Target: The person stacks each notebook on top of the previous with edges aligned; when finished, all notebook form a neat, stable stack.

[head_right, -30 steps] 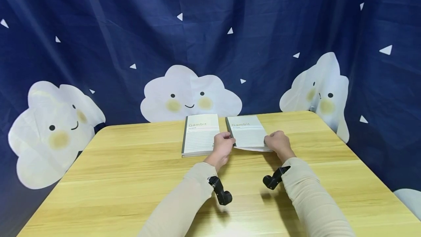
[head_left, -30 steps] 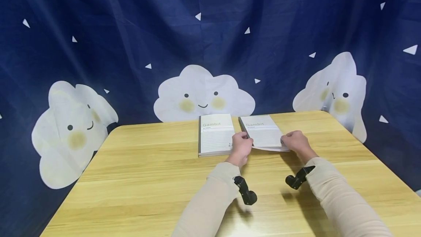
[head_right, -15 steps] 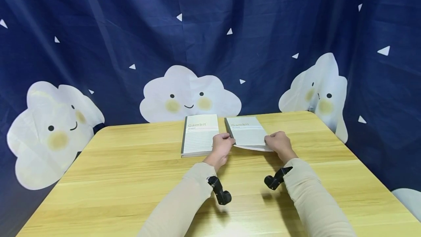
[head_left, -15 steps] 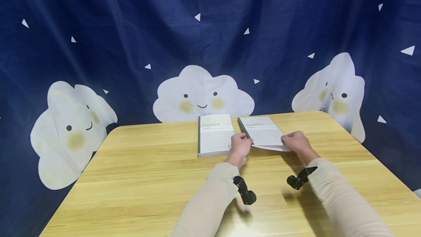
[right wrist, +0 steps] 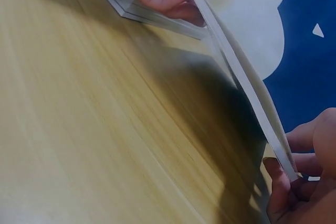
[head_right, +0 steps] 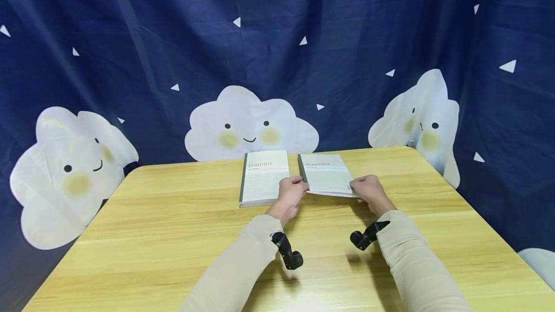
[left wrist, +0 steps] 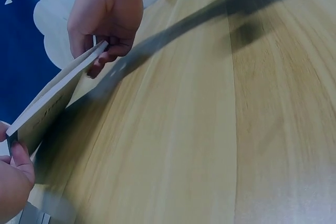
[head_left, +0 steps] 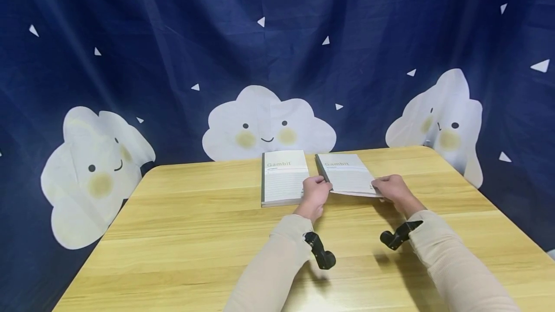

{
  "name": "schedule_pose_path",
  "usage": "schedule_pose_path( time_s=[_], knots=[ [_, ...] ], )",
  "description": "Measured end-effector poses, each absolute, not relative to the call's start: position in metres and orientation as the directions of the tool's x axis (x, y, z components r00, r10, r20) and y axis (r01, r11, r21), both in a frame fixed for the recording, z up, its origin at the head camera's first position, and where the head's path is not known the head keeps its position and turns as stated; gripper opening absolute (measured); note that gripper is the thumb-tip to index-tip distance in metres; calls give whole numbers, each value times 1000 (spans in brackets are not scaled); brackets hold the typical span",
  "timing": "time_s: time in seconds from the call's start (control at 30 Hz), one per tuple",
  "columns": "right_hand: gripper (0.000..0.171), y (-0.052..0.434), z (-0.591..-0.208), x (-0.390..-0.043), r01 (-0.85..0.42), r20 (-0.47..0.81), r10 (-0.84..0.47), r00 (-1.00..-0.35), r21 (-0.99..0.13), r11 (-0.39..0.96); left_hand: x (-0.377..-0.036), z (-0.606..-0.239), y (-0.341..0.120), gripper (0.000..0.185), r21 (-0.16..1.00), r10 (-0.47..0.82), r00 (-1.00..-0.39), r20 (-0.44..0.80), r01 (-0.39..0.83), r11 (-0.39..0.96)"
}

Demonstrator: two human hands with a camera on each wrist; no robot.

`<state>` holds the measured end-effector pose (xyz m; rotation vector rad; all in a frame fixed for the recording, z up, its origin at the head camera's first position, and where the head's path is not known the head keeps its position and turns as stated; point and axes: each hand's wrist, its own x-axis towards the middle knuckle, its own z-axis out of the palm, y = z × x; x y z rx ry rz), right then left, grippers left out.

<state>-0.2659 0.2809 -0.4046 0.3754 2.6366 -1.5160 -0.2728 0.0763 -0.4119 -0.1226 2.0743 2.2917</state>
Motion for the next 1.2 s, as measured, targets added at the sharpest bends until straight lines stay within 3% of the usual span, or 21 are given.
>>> schedule_pose_path(
  time_s=[0.37, 0.93, 1.2],
  knots=[
    [52, 286, -406, -263, 218, -183, 124, -975, -881, 419, -273, -411, 75, 49, 983, 32, -995, -90, -94, -159],
    [52, 282, -409, -259, 184, -130, 166, -977, -913, 365, -273, -411, 66, 50, 960, 85, -994, -73, -93, -265],
    [54, 273, -403, -256, 136, -110, 115, -987, -957, 257, -276, -410, 53, 49, 939, 93, -994, -58, -86, -332]
  ],
)
